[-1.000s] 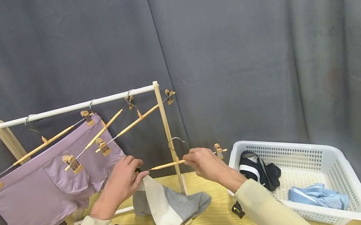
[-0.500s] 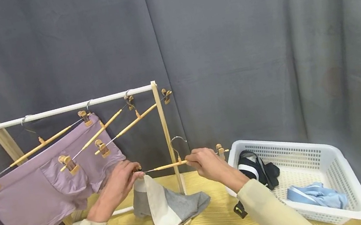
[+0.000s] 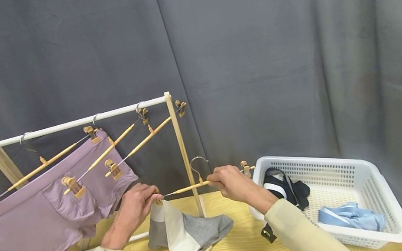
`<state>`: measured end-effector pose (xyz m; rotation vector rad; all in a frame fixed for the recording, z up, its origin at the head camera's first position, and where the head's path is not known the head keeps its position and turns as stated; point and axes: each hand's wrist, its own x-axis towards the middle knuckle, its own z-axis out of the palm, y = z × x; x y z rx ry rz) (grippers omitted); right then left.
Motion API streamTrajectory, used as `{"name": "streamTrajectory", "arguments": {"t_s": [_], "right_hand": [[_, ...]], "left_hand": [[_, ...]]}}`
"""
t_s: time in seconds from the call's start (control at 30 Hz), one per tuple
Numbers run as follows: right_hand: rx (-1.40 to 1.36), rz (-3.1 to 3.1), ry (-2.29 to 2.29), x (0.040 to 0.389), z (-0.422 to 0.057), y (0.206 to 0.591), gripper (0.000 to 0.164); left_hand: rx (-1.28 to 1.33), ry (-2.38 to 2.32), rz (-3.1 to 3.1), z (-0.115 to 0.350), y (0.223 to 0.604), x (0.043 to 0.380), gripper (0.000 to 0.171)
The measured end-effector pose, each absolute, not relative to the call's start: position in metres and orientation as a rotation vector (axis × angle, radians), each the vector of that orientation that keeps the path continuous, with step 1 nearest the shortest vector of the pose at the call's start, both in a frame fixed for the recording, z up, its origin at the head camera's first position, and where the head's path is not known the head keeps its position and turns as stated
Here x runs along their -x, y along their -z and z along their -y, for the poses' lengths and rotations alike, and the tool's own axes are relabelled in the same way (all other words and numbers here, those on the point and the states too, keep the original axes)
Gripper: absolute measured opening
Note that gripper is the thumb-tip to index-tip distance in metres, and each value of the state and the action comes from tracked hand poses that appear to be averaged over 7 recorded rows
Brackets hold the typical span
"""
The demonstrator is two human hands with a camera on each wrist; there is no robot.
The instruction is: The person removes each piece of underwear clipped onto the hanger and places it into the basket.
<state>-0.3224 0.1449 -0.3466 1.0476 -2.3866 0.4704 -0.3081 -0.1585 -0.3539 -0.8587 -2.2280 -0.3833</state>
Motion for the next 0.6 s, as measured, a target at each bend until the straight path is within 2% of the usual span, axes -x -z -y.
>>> {"name": "streamTrajectory", "arguments": {"t_s": [0.33,0.6], "right_hand": [[-1.063,2.4,-0.476,0.321,-0.145,0.343,0.016],[-1.07,2.331,-0.477,0.32,-0.145,0.336,0.013]], "left_hand": [[0.874,0.359,2.184,0.159,0.349,0.306,0.015],[0.851,0.461,2.232,0.159,0.342,0.3,0.01]]}}
